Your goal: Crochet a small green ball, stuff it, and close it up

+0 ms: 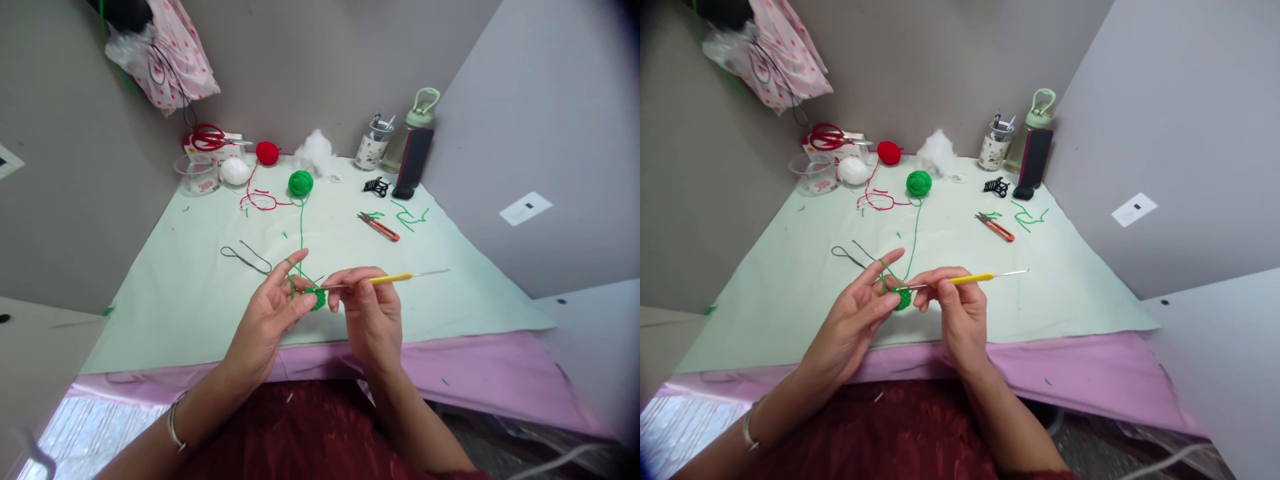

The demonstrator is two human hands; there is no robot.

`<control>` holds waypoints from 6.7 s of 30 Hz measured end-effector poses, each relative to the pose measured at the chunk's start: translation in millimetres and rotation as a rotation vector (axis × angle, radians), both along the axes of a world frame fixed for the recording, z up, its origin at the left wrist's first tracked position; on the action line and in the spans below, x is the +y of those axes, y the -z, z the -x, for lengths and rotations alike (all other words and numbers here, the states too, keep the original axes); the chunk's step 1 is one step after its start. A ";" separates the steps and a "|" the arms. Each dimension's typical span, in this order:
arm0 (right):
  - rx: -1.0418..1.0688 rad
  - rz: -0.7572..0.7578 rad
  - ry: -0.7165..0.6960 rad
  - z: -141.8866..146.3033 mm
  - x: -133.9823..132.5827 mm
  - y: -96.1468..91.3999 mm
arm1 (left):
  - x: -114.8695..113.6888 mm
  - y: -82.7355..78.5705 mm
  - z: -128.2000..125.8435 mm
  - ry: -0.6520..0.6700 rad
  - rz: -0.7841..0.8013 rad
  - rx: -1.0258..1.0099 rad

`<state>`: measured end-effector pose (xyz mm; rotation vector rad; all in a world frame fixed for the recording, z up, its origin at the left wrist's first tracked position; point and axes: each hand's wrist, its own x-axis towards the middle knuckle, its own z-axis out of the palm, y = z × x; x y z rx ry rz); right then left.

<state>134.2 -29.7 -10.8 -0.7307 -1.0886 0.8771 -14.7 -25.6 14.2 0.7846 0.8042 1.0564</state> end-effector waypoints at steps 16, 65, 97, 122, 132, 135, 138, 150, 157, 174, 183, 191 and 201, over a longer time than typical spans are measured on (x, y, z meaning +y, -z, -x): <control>-0.366 -0.184 0.085 -7.6 -11.1 -6.6 | -1.5 4.2 4.9 -0.125 -0.267 0.353; 0.281 0.235 -0.240 -14.7 0.6 -8.8 | 5.4 3.2 6.0 0.218 0.092 -0.163; -0.529 -0.262 0.331 3.4 -8.7 12.4 | -0.2 7.5 -11.5 0.072 0.180 -0.172; 0.083 0.102 -0.074 -17.2 -2.9 -2.4 | 10.0 8.5 10.0 0.226 0.197 -0.248; -0.056 0.032 -0.077 -12.5 -5.3 -0.9 | 4.7 7.7 -1.0 0.213 0.088 -0.192; 0.035 0.076 -0.029 -15.7 -3.9 -3.3 | 7.1 7.5 4.5 0.221 0.155 -0.203; 0.097 0.102 -0.065 -16.9 -3.6 -5.0 | 7.6 7.6 7.3 0.213 0.171 -0.202; 0.154 0.162 -0.117 -13.4 -3.8 1.4 | 0.2 13.2 3.0 0.213 -0.120 0.058; 0.214 0.203 -0.150 -15.3 -2.3 -3.9 | 2.4 14.0 4.8 0.140 -0.210 0.227; -0.620 -0.279 0.102 -24.2 -19.8 -11.8 | -1.7 5.2 3.0 -0.156 -0.841 0.758; -0.903 -0.447 0.268 -20.5 -26.3 -9.8 | 1.1 7.7 6.3 -0.259 -1.008 0.872; -0.716 -0.365 0.235 -19.3 -19.2 -5.5 | -6.1 -0.7 0.6 -0.202 -0.893 0.766; -0.160 0.049 -0.058 -22.6 -11.5 -8.3 | 0.3 -2.8 10.4 0.087 -0.375 0.460</control>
